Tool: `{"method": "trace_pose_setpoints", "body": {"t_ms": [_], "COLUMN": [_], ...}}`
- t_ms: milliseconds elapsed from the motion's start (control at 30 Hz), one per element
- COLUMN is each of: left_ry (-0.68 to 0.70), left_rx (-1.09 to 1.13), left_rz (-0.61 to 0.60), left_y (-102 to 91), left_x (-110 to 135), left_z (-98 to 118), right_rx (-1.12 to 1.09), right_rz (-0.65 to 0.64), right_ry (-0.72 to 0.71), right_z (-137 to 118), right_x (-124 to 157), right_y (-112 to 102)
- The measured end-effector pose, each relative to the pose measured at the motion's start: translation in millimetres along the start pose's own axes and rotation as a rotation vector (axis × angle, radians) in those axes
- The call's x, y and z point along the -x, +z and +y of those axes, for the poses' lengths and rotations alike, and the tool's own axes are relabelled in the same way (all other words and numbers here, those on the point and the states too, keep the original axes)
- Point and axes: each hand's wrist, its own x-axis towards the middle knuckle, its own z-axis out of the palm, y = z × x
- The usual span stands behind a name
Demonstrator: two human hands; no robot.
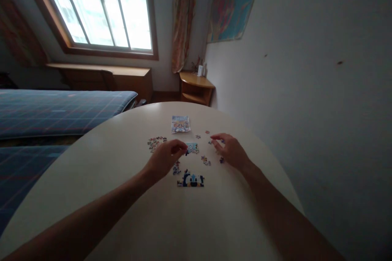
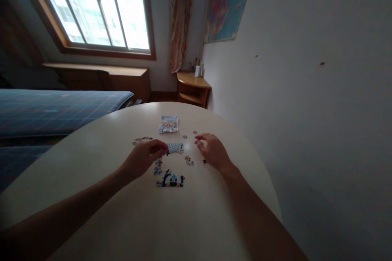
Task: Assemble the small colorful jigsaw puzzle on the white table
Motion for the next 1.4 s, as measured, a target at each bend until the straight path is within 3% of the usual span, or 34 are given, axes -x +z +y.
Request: {"method": "trace_pose_setpoints", "body": {"t_ms": [167,400,500,567,667,833,1167,1400], "left_ry": [0.077,0.081,0.122,0.23,0.49,0.722,0.766,0.789], "left_rx": [0.356,0.463,0.337,0.143,-0.119,-0.319,-0.351,-0.353], "left_rz": [0.077,0.084,0.127,0.203,0.077,-0.083,-0.112,-0.105], "left_y": [24.4,31.5,30.2,29.0,29.1,37.0,45.1,48.8], "left_x": [25.3,24.4,29.6,39.5,61.4,86.9,85.2,85.3], "left_z": [-0.9,-9.9,-6.4,0.8,16.8,32.6,23.9,20.4], "right_rx": [-0.248,-0.401,-0.414,-0.414,-0.4,-0.373,-0.365,-0.285], "right_rz": [-0.271,-0.372,-0.4,-0.413,-0.434,-0.453,-0.58,-0.592], "right_ry": [-0.239,-0.151,-0.141,-0.141,-0.117,-0.076,-0.105,-0.143], "right_z": [-53.5,-62.9,-55.3,-49.1,-41.8,-40.8,-38.6,-36.9], "right_x": [17.5,24.7,21.9,19.6,17.1,16.9,17.9,18.3], "right_y": [6.5,13.0,11.7,10.4,8.1,3.7,2.9,2.8]}}
